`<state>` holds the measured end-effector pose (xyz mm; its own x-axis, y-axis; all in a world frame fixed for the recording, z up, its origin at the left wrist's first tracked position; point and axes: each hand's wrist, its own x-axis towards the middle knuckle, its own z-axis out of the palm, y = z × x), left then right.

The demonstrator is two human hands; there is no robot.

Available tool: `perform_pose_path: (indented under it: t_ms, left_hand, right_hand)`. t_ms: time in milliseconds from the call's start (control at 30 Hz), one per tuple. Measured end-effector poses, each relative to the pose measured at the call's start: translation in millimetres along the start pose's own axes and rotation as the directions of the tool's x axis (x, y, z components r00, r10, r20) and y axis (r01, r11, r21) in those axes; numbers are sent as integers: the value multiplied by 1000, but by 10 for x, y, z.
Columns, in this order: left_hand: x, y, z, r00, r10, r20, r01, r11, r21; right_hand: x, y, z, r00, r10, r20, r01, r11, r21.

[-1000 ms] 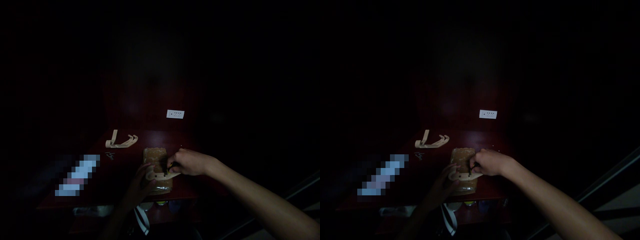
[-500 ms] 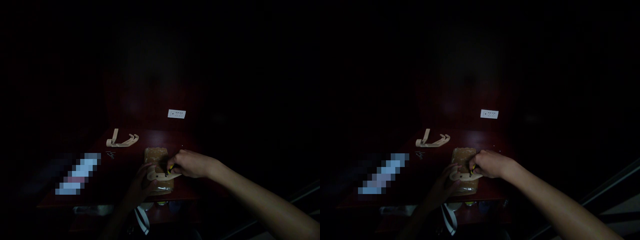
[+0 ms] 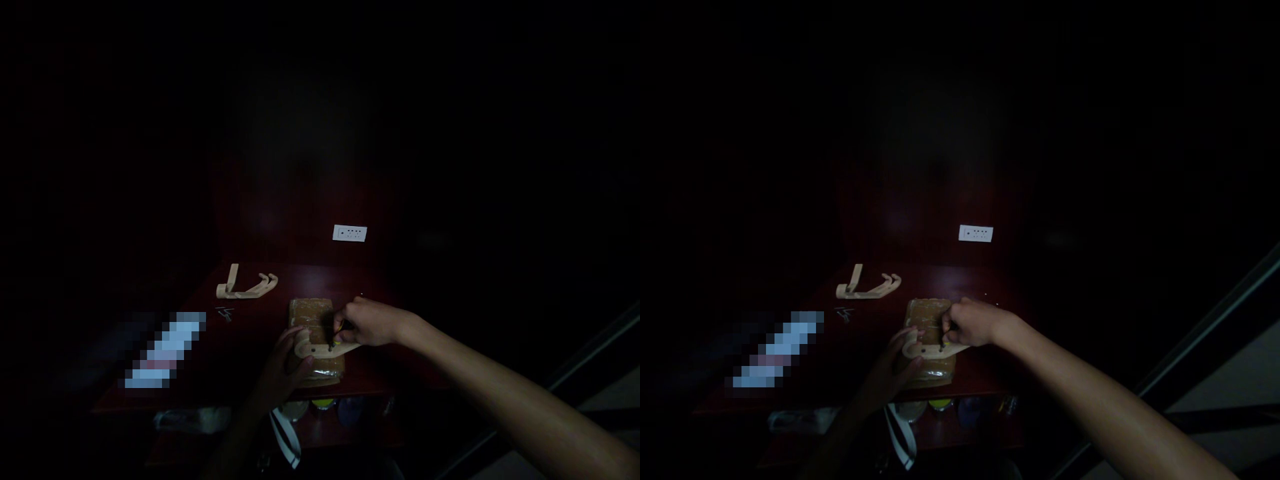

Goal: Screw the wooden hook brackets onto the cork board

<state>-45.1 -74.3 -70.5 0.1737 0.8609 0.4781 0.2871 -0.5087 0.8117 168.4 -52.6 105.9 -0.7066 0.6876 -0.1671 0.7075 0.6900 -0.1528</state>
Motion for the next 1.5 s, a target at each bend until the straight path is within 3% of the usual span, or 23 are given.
perform_pose_path:
  t_ms: [133,233,367,533,633,700,800,900,1033,1167,1333,1500]
  left_hand:
    - [28,48,-26,999,-33,28,33,999,4]
    - [44,134,-88,992,-88,87,92,995,-47]
    - [96,256,-276,977,-127,170,154,976,-156]
    - [399,306,-731,993,-83,89,92,991,-96]
    - [745,196,-1068,992,-123,-7,123,991,60]
    - [993,55,-1287,988,-148,-34,152,968,201]
    - [1305,-186,-1567,971,-240,12,213,883,418]
    - [1496,-378,-1749,919,-383,91,241,729,641]
    - [1571,-548,-1799,865,-471,170,125,532,837]
    - [1552,-663,-1713,871,-444,212,-49,351,935]
    - [1510,-647,-1589,875,-378,303,-162,360,919]
    - [1360,-433,-1379,880,-254,400,-264,438,859]
  right_hand:
    - [-158,72,-61,998,5,-70,5,990,144]
    - [-271,184,-16,980,79,-181,0,915,403]
    - [-267,421,308,926,219,-306,117,606,787]
    - [-27,759,902,835,460,-303,242,188,952]
    - [152,901,1216,818,514,-257,342,-76,937]
    - [258,958,1373,834,500,-233,389,-233,891]
    - [384,1007,1520,844,481,-236,463,-432,774]
    - [466,1029,1604,888,410,-209,435,-597,674]
    - [510,1011,1687,941,332,-64,277,-648,709]
    - [506,976,1698,946,321,-34,251,-664,704]
    - [500,983,1683,954,298,-28,227,-659,717]
    - [486,977,1650,958,284,-39,218,-633,743]
